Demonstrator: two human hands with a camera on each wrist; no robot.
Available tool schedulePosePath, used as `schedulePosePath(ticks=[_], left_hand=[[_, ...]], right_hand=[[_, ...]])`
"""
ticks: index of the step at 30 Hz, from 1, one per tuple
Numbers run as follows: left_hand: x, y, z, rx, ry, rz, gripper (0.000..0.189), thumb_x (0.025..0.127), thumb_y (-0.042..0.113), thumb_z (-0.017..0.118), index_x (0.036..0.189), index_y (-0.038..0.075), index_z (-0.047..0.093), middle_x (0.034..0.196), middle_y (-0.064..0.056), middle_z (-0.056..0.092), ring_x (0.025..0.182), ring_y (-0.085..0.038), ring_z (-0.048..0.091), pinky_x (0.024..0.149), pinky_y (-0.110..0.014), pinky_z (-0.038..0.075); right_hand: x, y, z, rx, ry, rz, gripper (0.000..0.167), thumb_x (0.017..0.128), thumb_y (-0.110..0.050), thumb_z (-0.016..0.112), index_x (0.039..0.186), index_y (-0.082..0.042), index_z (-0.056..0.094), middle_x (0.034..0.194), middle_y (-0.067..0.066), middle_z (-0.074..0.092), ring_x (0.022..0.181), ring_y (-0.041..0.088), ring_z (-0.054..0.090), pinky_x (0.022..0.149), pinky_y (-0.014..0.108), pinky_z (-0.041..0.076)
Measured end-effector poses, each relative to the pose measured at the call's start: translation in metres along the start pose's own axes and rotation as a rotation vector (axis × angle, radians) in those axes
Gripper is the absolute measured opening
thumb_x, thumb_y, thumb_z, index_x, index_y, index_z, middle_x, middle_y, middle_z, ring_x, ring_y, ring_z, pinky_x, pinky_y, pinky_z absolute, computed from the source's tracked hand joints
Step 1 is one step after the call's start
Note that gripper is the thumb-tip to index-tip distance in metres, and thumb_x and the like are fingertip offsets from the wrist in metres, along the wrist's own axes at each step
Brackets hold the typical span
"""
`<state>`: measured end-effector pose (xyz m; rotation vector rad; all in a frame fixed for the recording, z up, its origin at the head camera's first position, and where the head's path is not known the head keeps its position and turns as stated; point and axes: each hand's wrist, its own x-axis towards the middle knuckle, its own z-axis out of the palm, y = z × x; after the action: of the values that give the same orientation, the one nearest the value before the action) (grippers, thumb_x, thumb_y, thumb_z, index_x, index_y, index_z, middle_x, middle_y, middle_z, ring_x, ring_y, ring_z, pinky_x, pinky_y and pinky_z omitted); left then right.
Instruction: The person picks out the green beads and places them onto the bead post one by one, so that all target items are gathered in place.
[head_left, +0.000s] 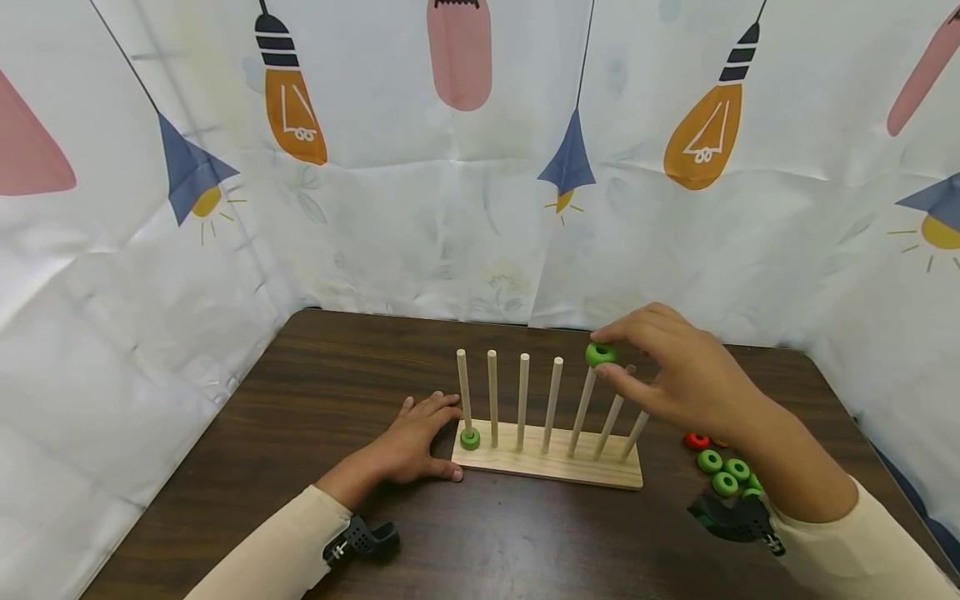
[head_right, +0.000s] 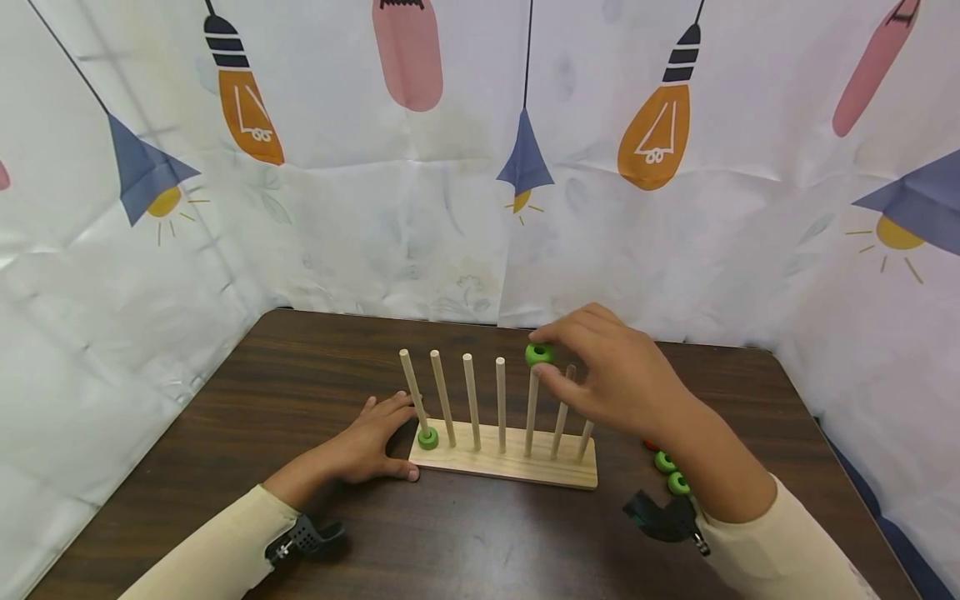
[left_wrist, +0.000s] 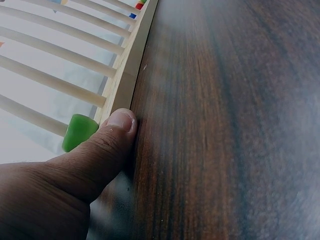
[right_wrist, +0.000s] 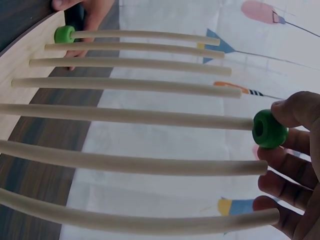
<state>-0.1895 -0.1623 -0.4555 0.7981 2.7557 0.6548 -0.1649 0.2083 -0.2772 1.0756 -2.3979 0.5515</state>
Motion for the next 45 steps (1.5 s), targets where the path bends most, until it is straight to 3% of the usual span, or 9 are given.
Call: schedulePosePath(ticks=[9, 16, 23, 45], left_hand=[[0.000, 0.000, 0.000, 0.018, -0.003, -0.002, 0.083, 0.080, 0.052, 0.085, 0.147, 0.015, 0.052, 0.163, -0.011, 0.033, 0.153, -0.038, 0.019, 0.120, -0.066, 0.006], [0.000, 0.001, 0.000, 0.008, -0.002, -0.007, 0.083, 0.080, 0.052, 0.086, 0.146, 0.015, 0.052, 0.163, -0.011, 0.033, 0.153, -0.038, 0.019, 0.120, -0.066, 0.005], [0.000, 0.002, 0.000, 0.008, 0.001, -0.003, 0.083, 0.080, 0.052, 0.086, 0.146, 0.015, 0.052, 0.163, -0.012, 0.033, 0.153, -0.038, 0.020, 0.119, -0.066, 0.006], [0.000, 0.001, 0.001, 0.011, -0.008, -0.003, 0.084, 0.080, 0.053, 0.085, 0.147, 0.015, 0.051, 0.164, -0.011, 0.032, 0.154, -0.037, 0.019, 0.119, -0.066, 0.006]], right_hand=[[0.005, -0.002, 0.007, 0.024, -0.005, -0.016, 0.034, 0.087, -0.015, 0.081, 0.119, -0.014, 0.071, 0.114, -0.005, 0.069, 0.110, 0.018, 0.060, 0.082, 0.044, 0.055], [0.007, -0.004, 0.011, 0.038, 0.002, -0.019, 0.034, 0.088, -0.018, 0.081, 0.120, -0.016, 0.071, 0.114, -0.007, 0.068, 0.108, 0.013, 0.058, 0.063, 0.031, 0.052], [0.012, -0.006, 0.015, 0.046, 0.007, -0.035, 0.033, 0.088, -0.019, 0.080, 0.120, -0.014, 0.071, 0.114, -0.006, 0.069, 0.111, 0.016, 0.060, 0.079, 0.040, 0.055], [0.025, -0.012, 0.027, 0.102, 0.005, -0.058, 0.028, 0.092, -0.018, 0.077, 0.119, -0.015, 0.072, 0.115, -0.006, 0.069, 0.113, 0.016, 0.060, 0.087, 0.042, 0.054]])
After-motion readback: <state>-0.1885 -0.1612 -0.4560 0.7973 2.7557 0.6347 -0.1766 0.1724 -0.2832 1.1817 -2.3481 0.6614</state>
